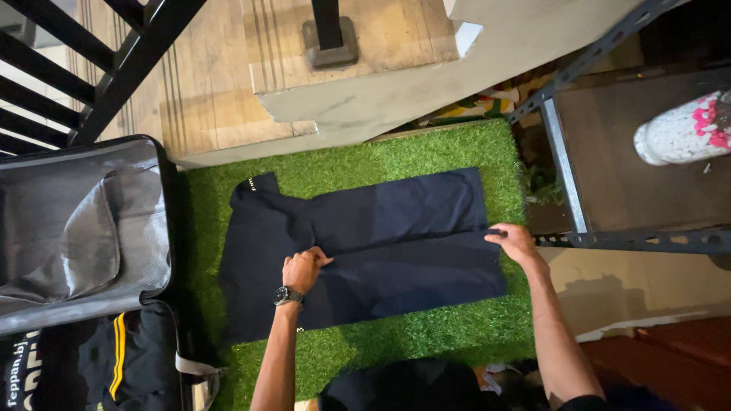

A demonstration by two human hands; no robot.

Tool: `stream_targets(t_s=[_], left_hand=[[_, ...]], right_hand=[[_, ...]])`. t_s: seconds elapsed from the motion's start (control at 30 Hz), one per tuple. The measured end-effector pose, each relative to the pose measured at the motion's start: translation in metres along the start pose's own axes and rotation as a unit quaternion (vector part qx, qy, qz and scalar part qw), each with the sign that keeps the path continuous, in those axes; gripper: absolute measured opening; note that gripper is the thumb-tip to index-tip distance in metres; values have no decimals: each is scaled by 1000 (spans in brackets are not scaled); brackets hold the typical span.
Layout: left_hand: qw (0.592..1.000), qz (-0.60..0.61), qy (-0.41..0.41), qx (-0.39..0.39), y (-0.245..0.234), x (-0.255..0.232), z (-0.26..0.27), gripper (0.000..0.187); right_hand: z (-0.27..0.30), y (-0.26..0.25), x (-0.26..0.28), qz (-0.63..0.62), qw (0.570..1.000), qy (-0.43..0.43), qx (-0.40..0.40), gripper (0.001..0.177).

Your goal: The person folds a series of t-shirts on a small green mat and places them into an open suitcase.

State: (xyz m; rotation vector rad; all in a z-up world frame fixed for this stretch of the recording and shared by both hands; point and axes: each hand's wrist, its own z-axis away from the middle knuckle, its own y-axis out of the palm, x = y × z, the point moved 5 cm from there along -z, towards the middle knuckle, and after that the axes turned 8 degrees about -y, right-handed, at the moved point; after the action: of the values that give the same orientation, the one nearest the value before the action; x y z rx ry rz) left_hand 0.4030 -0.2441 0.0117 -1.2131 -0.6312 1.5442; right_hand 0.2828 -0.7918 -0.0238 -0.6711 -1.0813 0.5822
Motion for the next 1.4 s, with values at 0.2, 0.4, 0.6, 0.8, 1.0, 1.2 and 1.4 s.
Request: stream_targets(t_s=[0.2,0.4,0.6,0.8,1.0,1.2,1.4], left_hand=[[996,75,0,-56,-18,-20,10,24],[952,133,-52,-272,-48,46,60,24],[900,-19,-310,-304,-9,190,151,48],[910,66,-357,-199,7,233,160,57],[886,187,-348,-242,1,245,164,50],[882,174,-363,-244,7,241,172,39],[885,34,-279,-371,-31,176,167,45]], right_hand=[[-1,21,3,33,993,101,-44,50],[60,32,-5,68,976,202,-50,77],[118,49,-1,33,976,214,-35,77],[128,52,6,-201,958,199,-57,62],[133,45,13,-337,921,182,-67,46],[149,45,16,-170,951,227,-122,46],[135,32,57,226,921,89,-306,58]])
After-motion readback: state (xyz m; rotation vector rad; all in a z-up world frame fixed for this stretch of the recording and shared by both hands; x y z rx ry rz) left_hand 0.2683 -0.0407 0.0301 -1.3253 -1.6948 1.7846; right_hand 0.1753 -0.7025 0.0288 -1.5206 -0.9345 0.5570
